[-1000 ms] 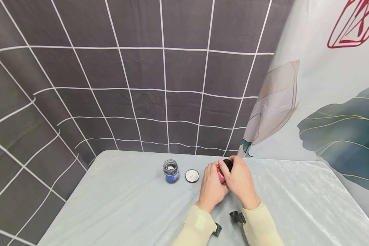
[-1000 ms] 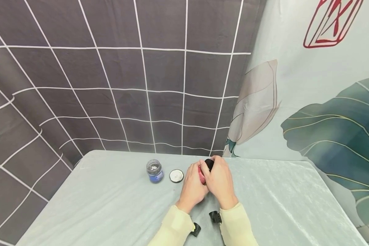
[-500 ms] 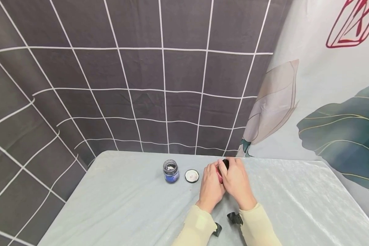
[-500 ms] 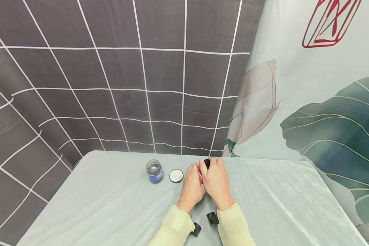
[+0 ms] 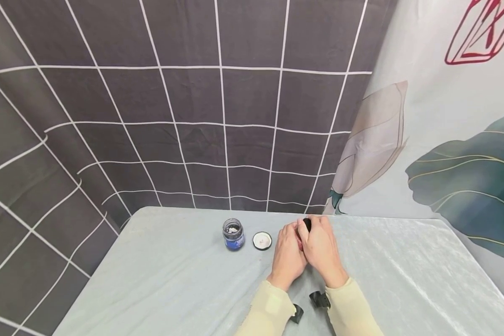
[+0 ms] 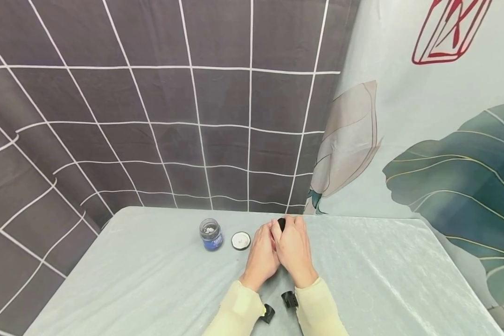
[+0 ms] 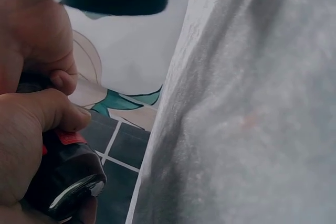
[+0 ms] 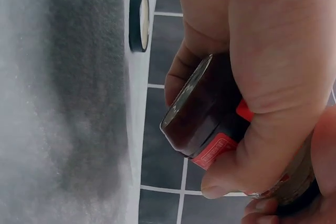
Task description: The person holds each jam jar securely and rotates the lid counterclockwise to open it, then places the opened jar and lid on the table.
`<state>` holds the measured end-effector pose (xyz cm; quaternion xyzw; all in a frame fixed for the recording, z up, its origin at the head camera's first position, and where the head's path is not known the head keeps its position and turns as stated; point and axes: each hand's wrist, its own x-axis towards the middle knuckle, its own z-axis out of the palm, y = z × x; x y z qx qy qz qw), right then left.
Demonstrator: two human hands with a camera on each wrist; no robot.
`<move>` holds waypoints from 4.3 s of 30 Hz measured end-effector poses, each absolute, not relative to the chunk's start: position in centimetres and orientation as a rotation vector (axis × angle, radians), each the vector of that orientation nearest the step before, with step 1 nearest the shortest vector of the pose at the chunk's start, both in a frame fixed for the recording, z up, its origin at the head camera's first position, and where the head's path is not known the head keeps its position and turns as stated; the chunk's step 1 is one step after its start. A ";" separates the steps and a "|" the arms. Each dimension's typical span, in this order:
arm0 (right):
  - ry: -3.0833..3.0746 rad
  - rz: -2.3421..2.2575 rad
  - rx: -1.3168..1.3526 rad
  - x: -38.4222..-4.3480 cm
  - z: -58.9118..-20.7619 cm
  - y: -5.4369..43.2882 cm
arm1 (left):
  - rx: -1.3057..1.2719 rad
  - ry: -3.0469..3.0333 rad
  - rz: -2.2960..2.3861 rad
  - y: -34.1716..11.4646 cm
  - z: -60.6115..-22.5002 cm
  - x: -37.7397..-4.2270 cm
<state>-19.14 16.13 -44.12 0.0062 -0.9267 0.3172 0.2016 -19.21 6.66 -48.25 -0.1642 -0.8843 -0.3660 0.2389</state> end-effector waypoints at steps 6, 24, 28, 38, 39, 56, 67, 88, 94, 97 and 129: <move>-2.551 0.879 0.077 -19.2 -44.3 16.1 | -0.441 -2.433 -1.061 6.5 -48.2 -19.2; -2.506 0.856 0.160 -19.3 -44.5 16.3 | -0.434 -2.484 -1.115 6.3 -48.1 -19.2; -2.511 0.858 0.160 -19.2 -44.5 16.4 | -0.446 -2.473 -1.122 6.3 -48.1 -19.2; -2.509 0.852 0.173 -19.3 -44.5 16.6 | -0.487 -2.446 -1.106 6.2 -48.0 -19.3; -2.510 0.853 0.174 -19.3 -44.5 16.6 | -0.488 -2.448 -1.107 6.2 -47.9 -19.3; -2.511 0.853 0.201 -19.3 -44.4 16.6 | -0.481 -2.458 -1.109 6.1 -47.9 -19.3; -2.493 0.830 0.224 -19.3 -44.5 16.6 | -0.472 -2.461 -1.128 6.1 -47.8 -19.2; -2.505 0.811 0.254 -19.4 -44.7 16.8 | -0.456 -2.501 -1.167 6.0 -48.0 -19.2; -2.502 0.814 0.266 -19.4 -44.7 16.8 | -0.455 -2.516 -1.175 6.0 -47.8 -19.2; -2.503 0.812 0.268 -19.4 -44.7 16.8 | -0.448 -2.528 -1.189 5.9 -47.8 -19.2; -2.493 0.824 0.332 -19.5 -44.7 17.2 | -0.492 -2.505 -1.162 5.8 -47.6 -19.2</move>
